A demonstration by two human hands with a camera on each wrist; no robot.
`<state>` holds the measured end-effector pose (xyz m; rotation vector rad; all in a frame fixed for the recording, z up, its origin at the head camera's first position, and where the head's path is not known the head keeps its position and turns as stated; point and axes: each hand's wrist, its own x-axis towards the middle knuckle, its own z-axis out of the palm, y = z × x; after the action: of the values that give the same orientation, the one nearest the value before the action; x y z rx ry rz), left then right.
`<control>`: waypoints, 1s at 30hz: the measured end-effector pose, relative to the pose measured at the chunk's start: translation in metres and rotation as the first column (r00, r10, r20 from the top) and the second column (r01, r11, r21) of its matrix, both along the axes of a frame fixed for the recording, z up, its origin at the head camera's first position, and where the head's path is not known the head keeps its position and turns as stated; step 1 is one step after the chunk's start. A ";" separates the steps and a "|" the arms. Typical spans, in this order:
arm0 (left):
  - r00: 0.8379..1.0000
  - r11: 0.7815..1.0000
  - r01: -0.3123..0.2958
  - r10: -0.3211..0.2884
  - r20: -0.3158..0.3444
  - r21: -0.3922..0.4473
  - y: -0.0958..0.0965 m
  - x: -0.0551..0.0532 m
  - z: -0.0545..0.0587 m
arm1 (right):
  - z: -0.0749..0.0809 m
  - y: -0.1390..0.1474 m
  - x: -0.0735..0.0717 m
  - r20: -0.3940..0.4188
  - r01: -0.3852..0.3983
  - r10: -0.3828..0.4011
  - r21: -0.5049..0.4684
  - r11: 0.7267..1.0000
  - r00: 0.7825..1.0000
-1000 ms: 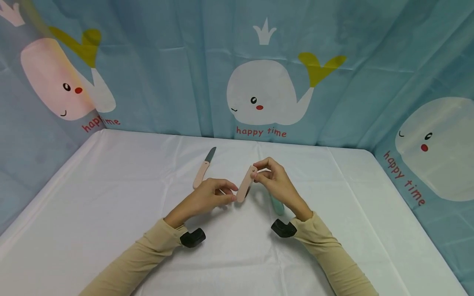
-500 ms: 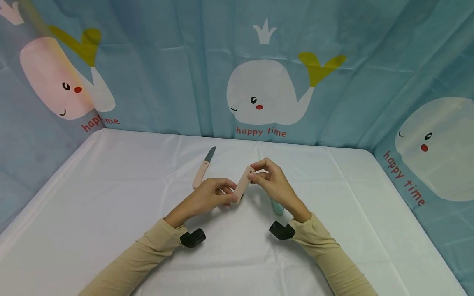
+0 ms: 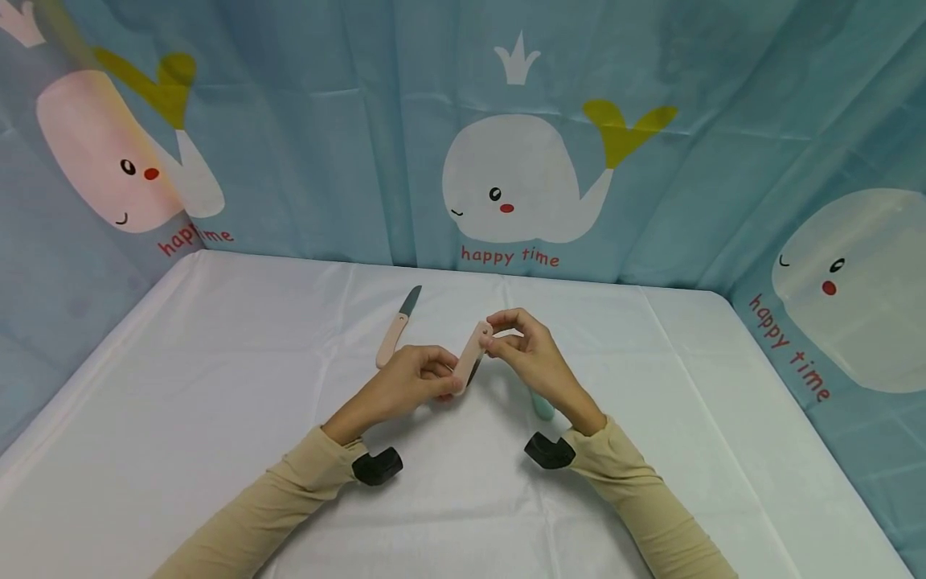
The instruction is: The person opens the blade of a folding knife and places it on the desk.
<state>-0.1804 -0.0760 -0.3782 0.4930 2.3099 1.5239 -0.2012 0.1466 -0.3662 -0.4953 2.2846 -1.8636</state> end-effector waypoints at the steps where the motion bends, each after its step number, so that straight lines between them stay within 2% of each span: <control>1: 1.000 1.000 -0.006 0.006 0.000 0.003 0.000 0.000 0.000 | 0.000 0.000 0.000 0.000 -0.003 0.003 0.007 1.000 1.000; 10: 0.999 0.998 -0.052 0.052 -0.003 0.027 -0.001 0.000 0.001 | -0.002 -0.001 -0.001 0.042 -0.026 0.022 0.076 0.997 0.999; 14: 0.996 0.996 -0.084 0.084 -0.007 0.011 0.000 0.000 0.000 | -0.003 -0.002 0.000 0.073 -0.048 0.043 0.073 0.996 0.996; 20: 0.993 0.993 -0.118 0.118 -0.016 -0.015 0.001 -0.001 0.000 | -0.005 -0.005 0.001 0.078 -0.080 0.071 0.119 0.990 0.994; 30: 0.990 0.989 -0.142 0.141 -0.023 -0.036 0.001 -0.001 0.000 | -0.008 -0.008 0.002 0.099 -0.145 0.128 0.182 0.973 0.987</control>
<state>-0.1814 -0.0745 -0.3783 0.3425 2.4306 1.5415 -0.1996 0.1383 -0.3741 -0.5181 2.2776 -1.5556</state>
